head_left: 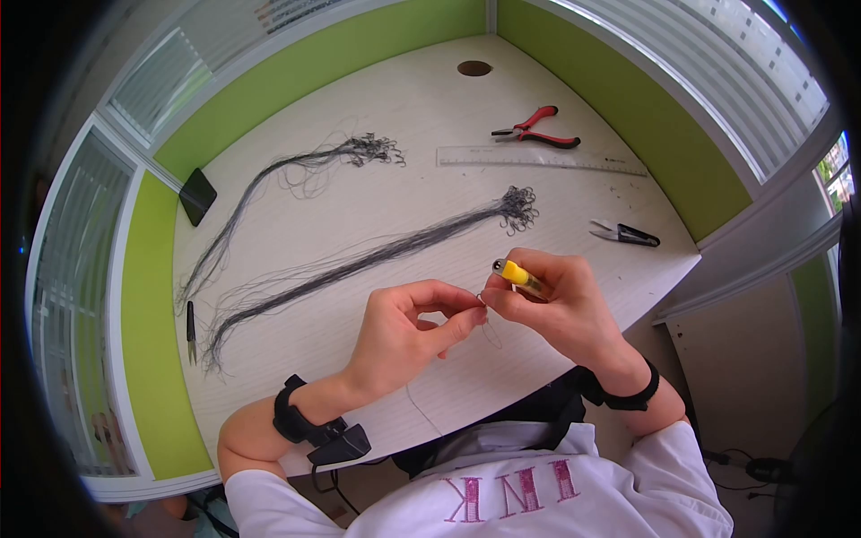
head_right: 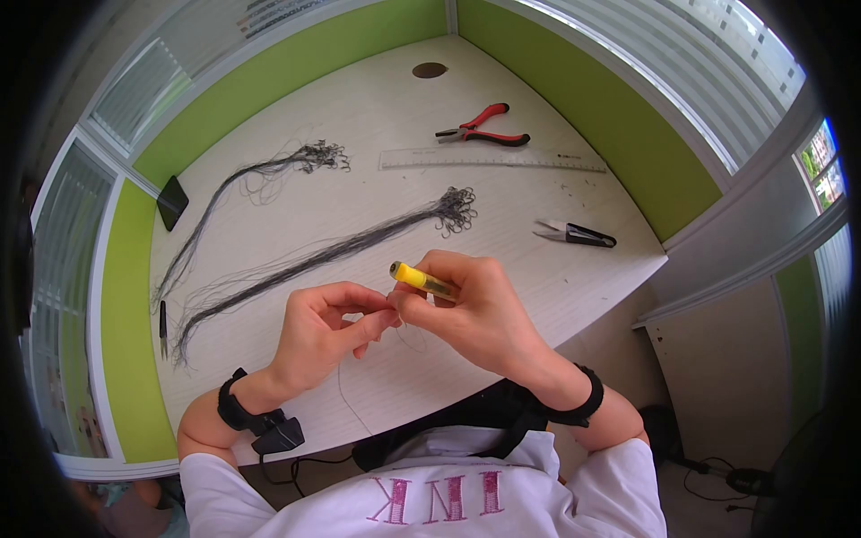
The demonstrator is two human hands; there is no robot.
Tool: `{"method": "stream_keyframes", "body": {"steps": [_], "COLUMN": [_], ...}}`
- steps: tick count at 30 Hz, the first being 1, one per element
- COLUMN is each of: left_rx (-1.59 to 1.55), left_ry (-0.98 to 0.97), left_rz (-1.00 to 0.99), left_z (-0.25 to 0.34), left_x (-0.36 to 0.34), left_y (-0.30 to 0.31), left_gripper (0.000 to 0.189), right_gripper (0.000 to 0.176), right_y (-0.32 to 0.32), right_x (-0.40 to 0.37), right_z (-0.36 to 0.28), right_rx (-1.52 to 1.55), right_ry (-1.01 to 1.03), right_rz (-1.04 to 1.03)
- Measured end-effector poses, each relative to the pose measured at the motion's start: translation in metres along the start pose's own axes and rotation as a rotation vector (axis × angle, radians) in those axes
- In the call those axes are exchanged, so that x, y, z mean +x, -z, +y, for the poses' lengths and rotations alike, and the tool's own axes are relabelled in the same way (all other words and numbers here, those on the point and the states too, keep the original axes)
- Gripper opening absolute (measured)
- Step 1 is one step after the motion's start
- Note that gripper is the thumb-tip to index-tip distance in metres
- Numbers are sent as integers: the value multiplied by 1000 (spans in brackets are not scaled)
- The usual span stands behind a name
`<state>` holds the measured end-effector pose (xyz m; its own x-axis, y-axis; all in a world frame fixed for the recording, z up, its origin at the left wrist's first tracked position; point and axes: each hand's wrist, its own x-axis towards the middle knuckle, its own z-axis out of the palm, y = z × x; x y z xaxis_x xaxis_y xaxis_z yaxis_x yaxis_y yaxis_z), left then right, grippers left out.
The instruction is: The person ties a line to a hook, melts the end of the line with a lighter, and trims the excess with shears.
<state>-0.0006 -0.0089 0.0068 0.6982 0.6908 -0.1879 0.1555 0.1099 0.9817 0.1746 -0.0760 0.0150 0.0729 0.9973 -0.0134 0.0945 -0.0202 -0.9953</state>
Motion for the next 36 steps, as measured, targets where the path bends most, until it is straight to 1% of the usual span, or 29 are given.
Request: {"method": "stream_keyframes", "body": {"steps": [2,4,6,9,13,15,19,21,22,24,25,27,31,33,34,35,36], "left_rx": [9,-48,-89,-149,-189,-186,-218,-244,-270,-285,-297,-326,-368,-332,-298,-297,-184], "left_ry": [2,1,4,7,11,10,-4,-5,-4,3,11,15,26,13,-2,-2,-20], "left_rz": [-4,-1,3,11,21,25,65,63,62,58,54,53,43,38,36,36,65], "left_z": [-1,-1,-3,-3,-4,-4,-5,-6,-7,-9,-10,-12,-13,-14,-14,-12,-8], "left_x": [0,0,1,2,3,3,4,5,6,7,7,9,10,10,9,8,7], "left_y": [0,1,2,3,2,2,3,4,5,6,6,6,6,6,5,4,2], "left_gripper": [19,17,16,14,13,12,11,10,9,9,9,10,11,11,12,12,11], "right_gripper": [14,13,14,16,17,19,19,17,17,20,20,30,33,37,37,34,31], "right_y": [0,0,0,2,1,2,9,16,18,22,27,36,39,39,38,36,34], "right_x": [0,1,3,-1,-4,-4,-5,-5,-7,-13,-15,-19,-26,-25,-24,-22,-20], "right_z": [-2,2,15,12,8,6,20,34,36,39,43,51,43,37,33,28,25], "right_rx": [2,5,128,84,107,60,17,-254,-255,-644,-646,-913,-1015,-1063,-1061,-1044,-1027], "right_ry": [-23,-45,42,18,24,-25,-27,150,149,324,322,375,351,417,416,465,513], "right_rz": [-12,-25,31,1,-32,-46,-21,116,115,293,292,286,276,285,287,286,284]}}
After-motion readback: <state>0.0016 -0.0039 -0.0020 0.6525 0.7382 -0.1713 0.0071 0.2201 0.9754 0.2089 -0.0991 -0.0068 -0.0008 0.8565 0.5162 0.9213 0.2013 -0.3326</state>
